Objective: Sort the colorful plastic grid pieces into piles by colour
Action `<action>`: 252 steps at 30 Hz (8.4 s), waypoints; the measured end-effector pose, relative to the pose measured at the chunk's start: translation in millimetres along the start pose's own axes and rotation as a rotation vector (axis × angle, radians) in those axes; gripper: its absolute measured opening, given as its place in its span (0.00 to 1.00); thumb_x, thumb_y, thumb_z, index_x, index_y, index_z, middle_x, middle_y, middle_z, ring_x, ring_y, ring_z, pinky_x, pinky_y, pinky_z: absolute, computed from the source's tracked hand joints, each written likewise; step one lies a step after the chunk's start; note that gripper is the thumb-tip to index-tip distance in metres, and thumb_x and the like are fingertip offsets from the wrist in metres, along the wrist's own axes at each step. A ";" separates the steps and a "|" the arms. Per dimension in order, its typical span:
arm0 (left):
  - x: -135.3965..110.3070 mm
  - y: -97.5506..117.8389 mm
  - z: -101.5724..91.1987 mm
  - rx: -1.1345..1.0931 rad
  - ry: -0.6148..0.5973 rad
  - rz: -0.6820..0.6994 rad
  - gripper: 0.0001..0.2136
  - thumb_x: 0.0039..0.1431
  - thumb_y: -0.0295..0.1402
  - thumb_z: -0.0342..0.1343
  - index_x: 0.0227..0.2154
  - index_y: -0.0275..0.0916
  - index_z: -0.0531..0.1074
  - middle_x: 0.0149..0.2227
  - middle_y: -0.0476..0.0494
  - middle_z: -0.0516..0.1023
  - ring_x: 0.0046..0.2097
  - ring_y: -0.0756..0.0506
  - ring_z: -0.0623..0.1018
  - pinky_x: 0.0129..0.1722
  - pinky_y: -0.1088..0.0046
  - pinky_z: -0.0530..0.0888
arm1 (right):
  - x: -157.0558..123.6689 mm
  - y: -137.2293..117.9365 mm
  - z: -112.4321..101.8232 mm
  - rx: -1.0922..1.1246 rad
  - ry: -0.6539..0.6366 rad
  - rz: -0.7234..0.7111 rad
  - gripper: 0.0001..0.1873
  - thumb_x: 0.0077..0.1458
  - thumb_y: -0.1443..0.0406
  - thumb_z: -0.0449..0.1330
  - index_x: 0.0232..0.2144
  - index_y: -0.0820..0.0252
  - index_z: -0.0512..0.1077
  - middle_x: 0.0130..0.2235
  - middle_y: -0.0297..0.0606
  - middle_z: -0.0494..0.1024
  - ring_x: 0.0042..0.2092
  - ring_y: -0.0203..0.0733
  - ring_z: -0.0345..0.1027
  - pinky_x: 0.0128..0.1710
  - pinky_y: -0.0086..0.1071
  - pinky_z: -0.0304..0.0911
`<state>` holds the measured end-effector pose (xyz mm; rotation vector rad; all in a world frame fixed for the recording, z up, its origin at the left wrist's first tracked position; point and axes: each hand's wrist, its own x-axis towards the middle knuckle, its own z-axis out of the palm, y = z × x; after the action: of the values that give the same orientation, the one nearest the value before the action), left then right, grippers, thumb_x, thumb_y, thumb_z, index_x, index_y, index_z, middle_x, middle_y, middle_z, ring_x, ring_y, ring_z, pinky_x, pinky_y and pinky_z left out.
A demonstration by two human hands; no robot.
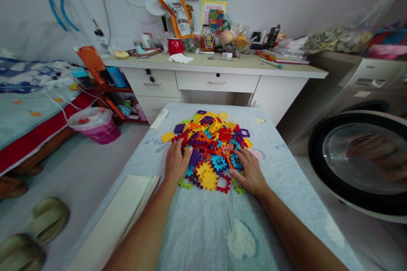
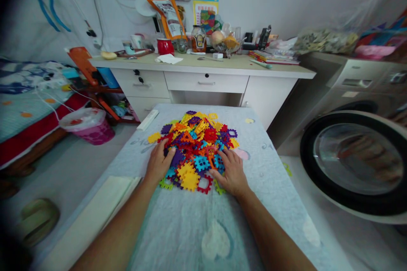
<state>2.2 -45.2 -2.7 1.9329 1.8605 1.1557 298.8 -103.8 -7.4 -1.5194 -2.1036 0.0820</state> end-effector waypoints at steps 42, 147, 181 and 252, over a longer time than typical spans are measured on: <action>74.7 -15.1 -2.8 0.247 -0.055 -0.420 0.27 0.61 0.52 0.47 0.57 0.44 0.70 0.58 0.31 0.68 0.63 0.31 0.66 0.64 0.47 0.58 | 165.1 29.0 -10.5 0.148 0.018 0.140 0.29 0.66 0.49 0.47 0.55 0.60 0.72 0.57 0.51 0.73 0.60 0.53 0.64 0.62 0.48 0.57; 86.8 -40.4 7.8 -0.253 -0.080 -0.207 0.24 0.60 0.50 0.50 0.50 0.38 0.73 0.56 0.36 0.74 0.60 0.39 0.70 0.64 0.59 0.63 | 240.5 -9.4 -9.7 0.623 -0.718 -0.054 0.12 0.54 0.59 0.62 0.37 0.60 0.79 0.40 0.36 0.82 0.45 0.42 0.73 0.50 0.35 0.64; 87.6 -41.2 10.8 -0.069 -0.114 -0.236 0.25 0.58 0.51 0.51 0.50 0.39 0.74 0.52 0.38 0.78 0.53 0.39 0.76 0.56 0.60 0.71 | 112.1 128.5 -21.0 -0.023 0.221 0.566 0.16 0.50 0.68 0.57 0.43 0.61 0.73 0.34 0.38 0.73 0.36 0.43 0.67 0.39 0.34 0.62; 86.2 -47.1 12.0 -0.047 -0.100 -0.240 0.26 0.57 0.52 0.51 0.50 0.39 0.74 0.48 0.39 0.79 0.50 0.39 0.76 0.54 0.62 0.70 | 178.9 126.0 2.9 0.087 -0.247 0.157 0.09 0.52 0.62 0.64 0.35 0.61 0.79 0.37 0.39 0.80 0.35 0.39 0.70 0.37 0.29 0.63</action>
<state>-34.6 46.5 -8.4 1.6559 1.9295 1.0015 366.9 103.0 15.0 -1.6920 -2.1306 0.4330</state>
